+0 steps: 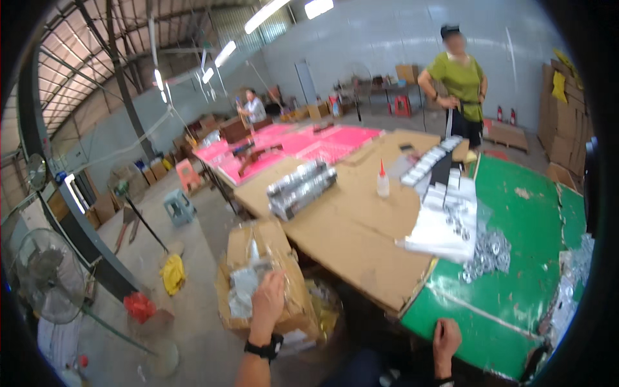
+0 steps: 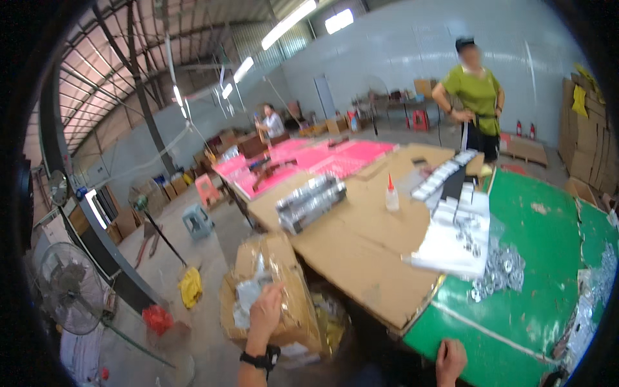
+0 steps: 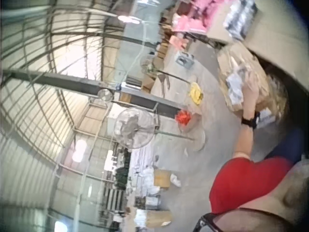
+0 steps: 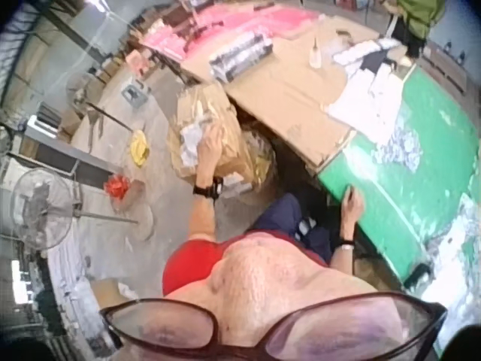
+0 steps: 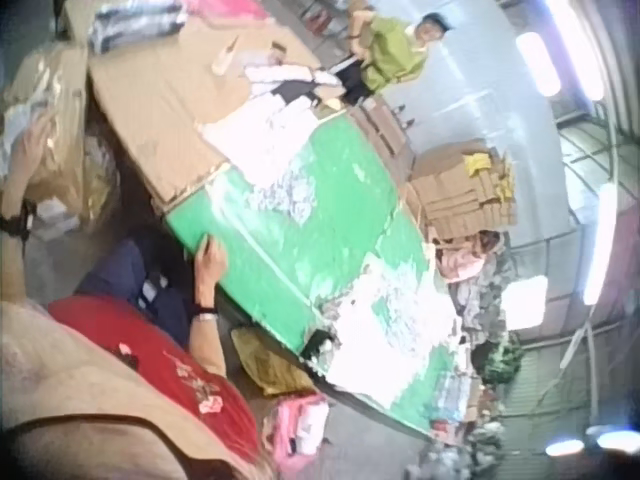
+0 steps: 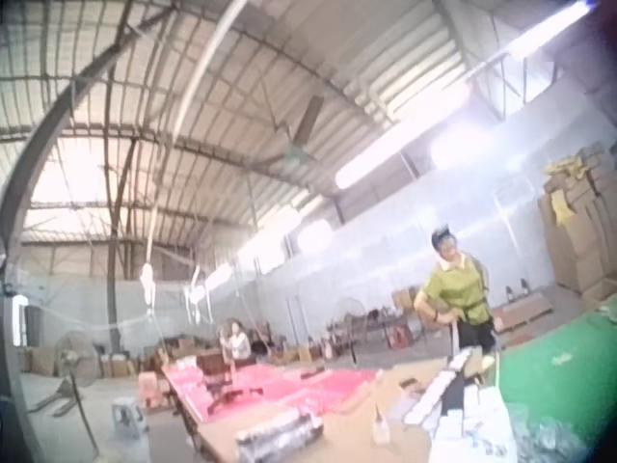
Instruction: The recorder is walking around a factory environment, observing other workers and briefly adjusting glasses.
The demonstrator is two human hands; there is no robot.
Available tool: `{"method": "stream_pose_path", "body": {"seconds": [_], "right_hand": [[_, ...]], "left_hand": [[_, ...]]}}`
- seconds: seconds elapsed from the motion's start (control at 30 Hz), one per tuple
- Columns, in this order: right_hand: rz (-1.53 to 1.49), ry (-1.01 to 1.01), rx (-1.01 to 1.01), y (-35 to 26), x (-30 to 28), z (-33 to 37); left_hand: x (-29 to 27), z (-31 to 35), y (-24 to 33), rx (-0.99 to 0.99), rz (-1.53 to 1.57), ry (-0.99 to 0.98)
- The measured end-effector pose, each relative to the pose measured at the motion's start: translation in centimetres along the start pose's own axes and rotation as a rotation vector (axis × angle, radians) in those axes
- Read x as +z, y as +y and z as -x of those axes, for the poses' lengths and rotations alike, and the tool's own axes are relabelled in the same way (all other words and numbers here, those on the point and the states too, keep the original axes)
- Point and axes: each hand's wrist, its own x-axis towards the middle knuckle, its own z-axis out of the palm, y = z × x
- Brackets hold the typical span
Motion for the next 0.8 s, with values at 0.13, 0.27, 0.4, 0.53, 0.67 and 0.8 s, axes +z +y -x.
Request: {"method": "stream_pose_path", "body": {"seconds": [0.13,0.27,0.4,0.53,0.67,0.8], "right_hand": [[-0.003,0.0,-0.002,-2.2,-0.7,-2.0],[-0.013,0.018,0.004,-2.1,0.0,-2.9],[-0.023,-0.022,0.017,-3.0,0.1,-3.1],[0.002,-0.029,0.051,-2.8,-0.9,-2.3],[0.006,-0.029,0.052,-2.5,-1.2,-1.4],[0.009,-0.005,0.042,-2.6,-1.0,-1.4]], "left_hand": [[-0.3,-1.5,0.2,0.025,-0.037,0.035],[0.6,-3.4,-0.1,0.051,-0.023,0.025],[-1.2,-2.8,0.9,0.023,-0.023,0.024],[-0.8,-2.1,0.7,0.057,-0.001,0.016],[-0.9,-1.4,1.0,0.04,-0.033,-0.009],[-0.6,-1.4,0.7,0.07,-0.048,0.009]]}}
